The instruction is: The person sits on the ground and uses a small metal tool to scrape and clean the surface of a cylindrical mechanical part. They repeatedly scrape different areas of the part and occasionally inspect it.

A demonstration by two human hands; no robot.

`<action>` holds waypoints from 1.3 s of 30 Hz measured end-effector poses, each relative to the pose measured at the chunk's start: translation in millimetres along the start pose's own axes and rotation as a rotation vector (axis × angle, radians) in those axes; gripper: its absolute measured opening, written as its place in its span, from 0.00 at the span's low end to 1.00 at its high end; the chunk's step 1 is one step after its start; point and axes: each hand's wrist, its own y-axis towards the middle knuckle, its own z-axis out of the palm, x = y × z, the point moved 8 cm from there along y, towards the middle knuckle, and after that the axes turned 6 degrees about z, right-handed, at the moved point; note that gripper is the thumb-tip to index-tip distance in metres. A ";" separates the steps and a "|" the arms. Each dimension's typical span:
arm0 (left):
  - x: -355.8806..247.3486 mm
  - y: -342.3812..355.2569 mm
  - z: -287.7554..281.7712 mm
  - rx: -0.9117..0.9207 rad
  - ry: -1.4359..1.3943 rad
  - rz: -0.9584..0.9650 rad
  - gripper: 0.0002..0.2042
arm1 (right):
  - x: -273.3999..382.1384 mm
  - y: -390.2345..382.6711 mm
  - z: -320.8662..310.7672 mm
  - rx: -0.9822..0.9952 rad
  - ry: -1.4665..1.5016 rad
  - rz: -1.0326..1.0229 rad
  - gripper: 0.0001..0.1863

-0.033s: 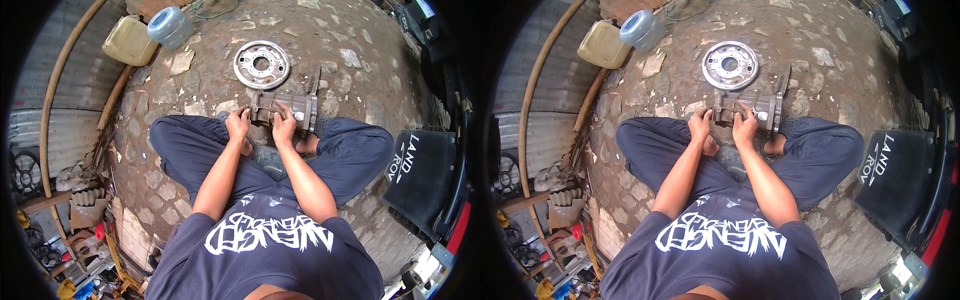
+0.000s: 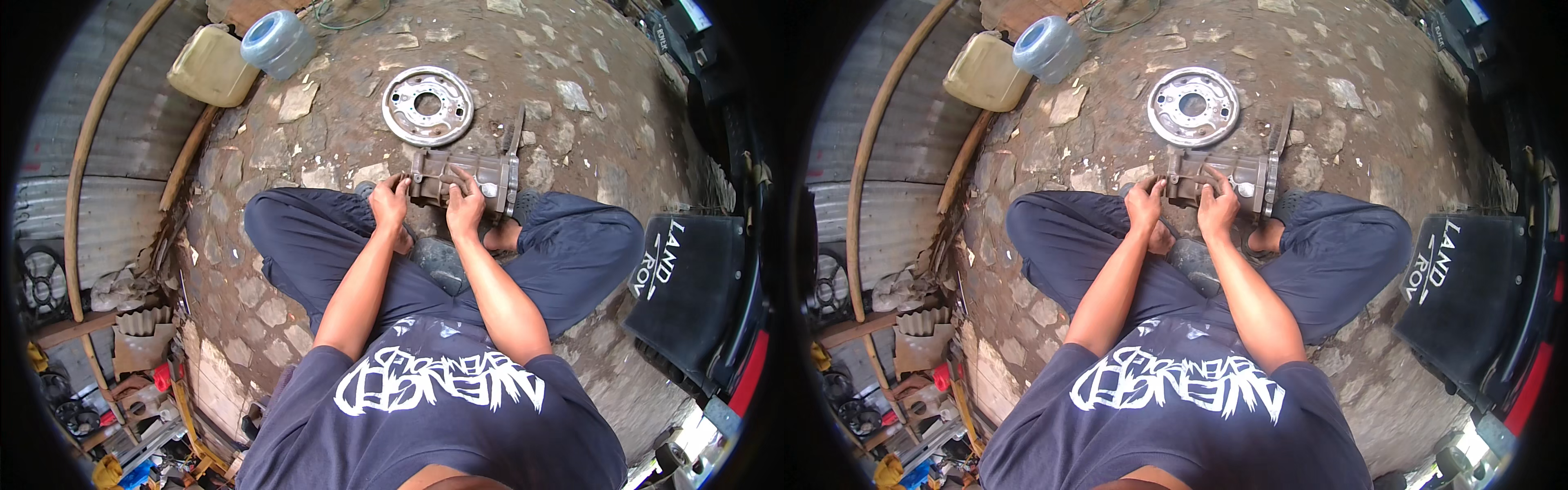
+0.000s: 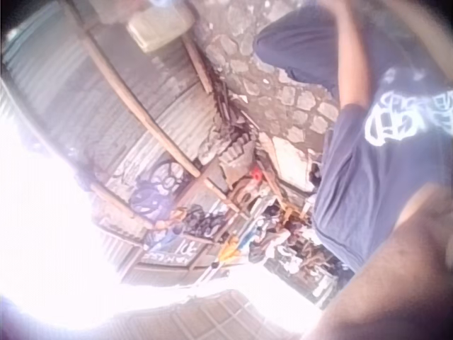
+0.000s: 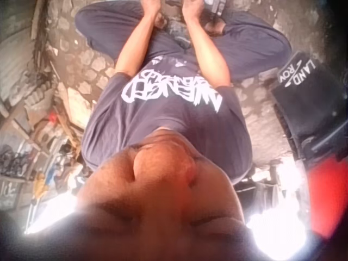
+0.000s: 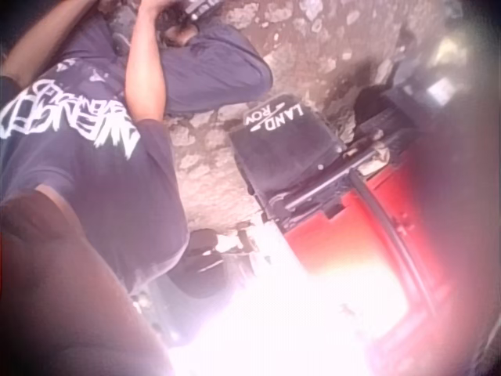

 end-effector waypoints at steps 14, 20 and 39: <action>-5.2 13.1 1.5 0.049 -0.099 -0.054 0.16 | -6.2 4.1 10.5 0.069 0.063 0.125 0.19; -18.8 10.4 -0.5 0.053 -0.097 -0.129 0.15 | 21.8 11.6 -3.1 0.024 -0.012 -0.057 0.18; -29.7 8.8 8.3 -0.107 -0.020 0.119 0.08 | 29.4 116.9 -63.3 -0.223 -0.874 0.001 0.28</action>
